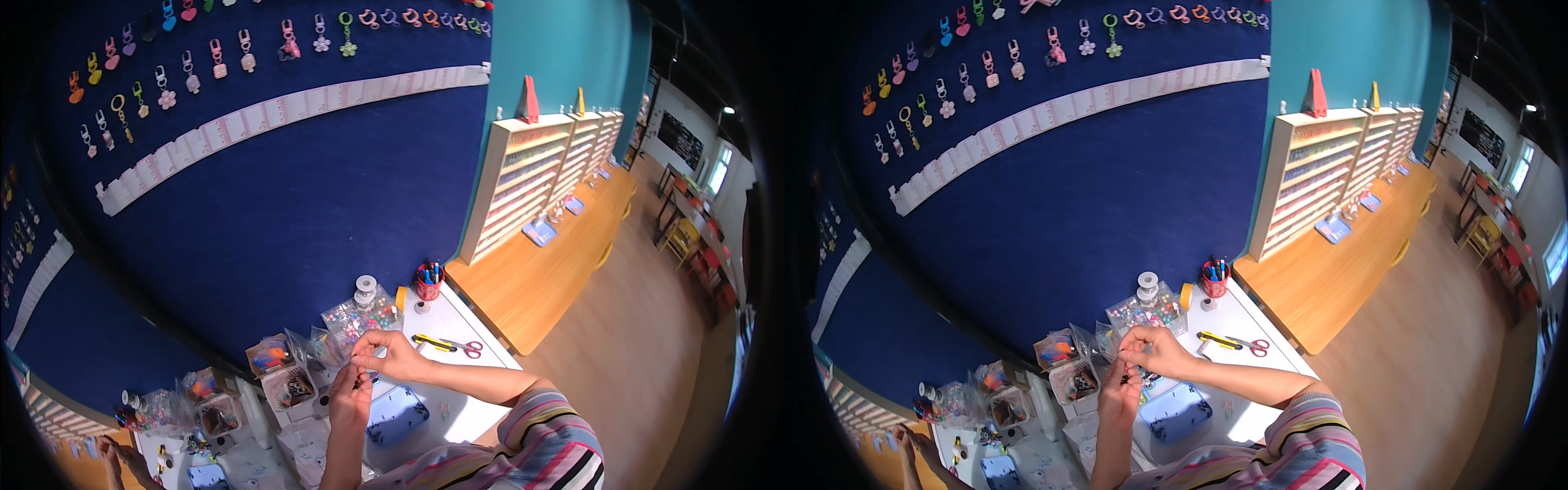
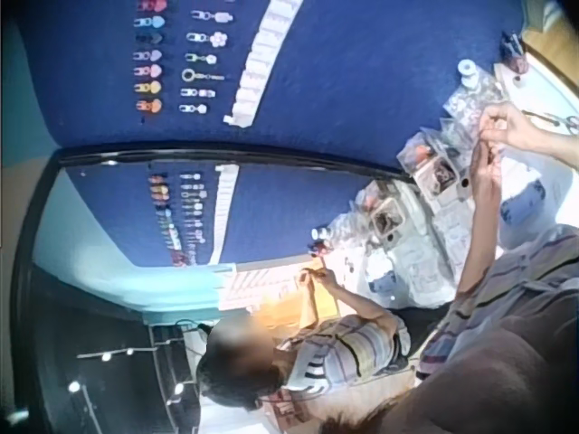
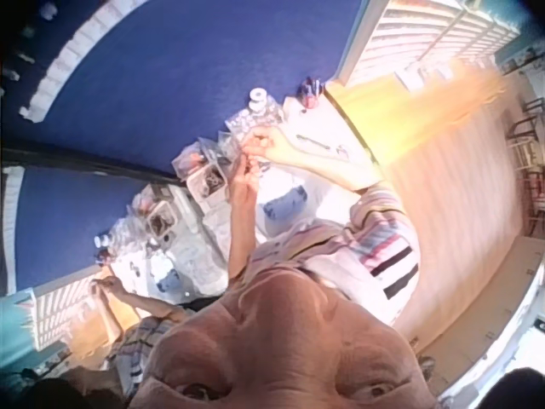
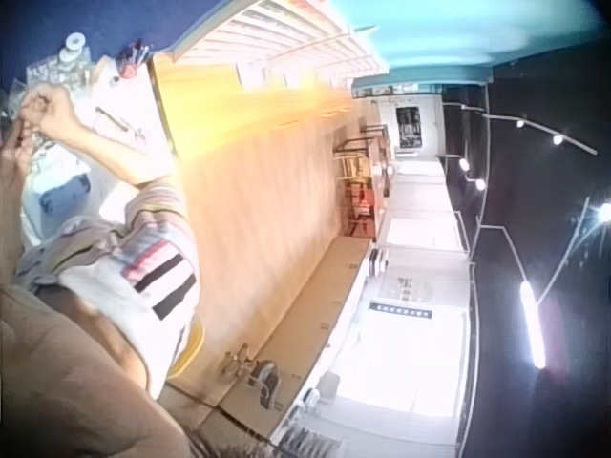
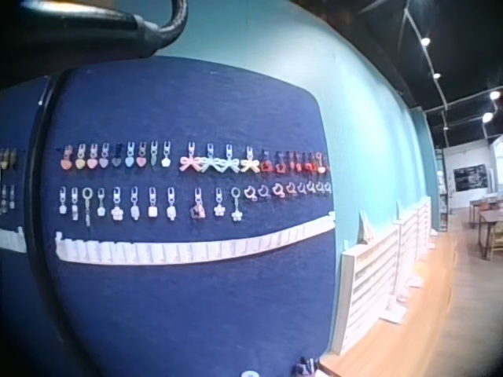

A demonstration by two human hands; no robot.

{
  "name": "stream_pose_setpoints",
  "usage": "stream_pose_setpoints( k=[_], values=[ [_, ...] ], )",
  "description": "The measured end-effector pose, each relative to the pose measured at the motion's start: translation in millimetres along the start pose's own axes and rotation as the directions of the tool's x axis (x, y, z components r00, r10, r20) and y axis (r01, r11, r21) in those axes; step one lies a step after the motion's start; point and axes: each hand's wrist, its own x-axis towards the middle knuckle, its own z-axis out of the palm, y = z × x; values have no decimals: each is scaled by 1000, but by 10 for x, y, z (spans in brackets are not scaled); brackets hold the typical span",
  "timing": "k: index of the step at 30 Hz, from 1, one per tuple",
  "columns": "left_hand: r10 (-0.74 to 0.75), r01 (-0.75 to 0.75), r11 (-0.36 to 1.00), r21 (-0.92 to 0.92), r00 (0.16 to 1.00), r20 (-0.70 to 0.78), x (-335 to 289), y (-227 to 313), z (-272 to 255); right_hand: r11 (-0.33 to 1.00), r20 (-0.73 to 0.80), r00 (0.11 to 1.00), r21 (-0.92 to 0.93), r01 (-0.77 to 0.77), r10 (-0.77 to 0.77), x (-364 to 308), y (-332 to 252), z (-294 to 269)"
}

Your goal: The person assembles small keychains by attaching black plastic clips to a long strip of white paper with pink markings. They repeatedly pick up clips from a tray, attach them to the strip, and adjust the strip's position on a blue surface.

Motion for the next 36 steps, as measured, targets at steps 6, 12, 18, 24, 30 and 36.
stream_pose_setpoints(
  k=[6,12,18,24,30,36],
  values=[
    [-128,128,992,-11,992,18,1,-212,109,996,-68,998,-92,-1,-6,-271,-86,-226],
    [-116,116,993,11,993,-5,55,-533,255,994,-27,999,-102,27,-30,-430,-24,-561],
    [-64,69,996,59,995,-82,173,-715,479,908,176,937,-245,340,-303,-213,102,-1133],
    [-78,63,993,-104,987,-142,472,-586,733,284,150,560,-739,611,-814,1043,-593,-2161],
    [208,-184,973,141,961,-181,742,-65,1574,-26,289,435,-855,518,-853,1977,-1181,-2531],
    [413,-380,846,373,911,-9,1213,742,2236,-21,184,479,-945,326,-858,2450,-1279,-2823]
  ],
)
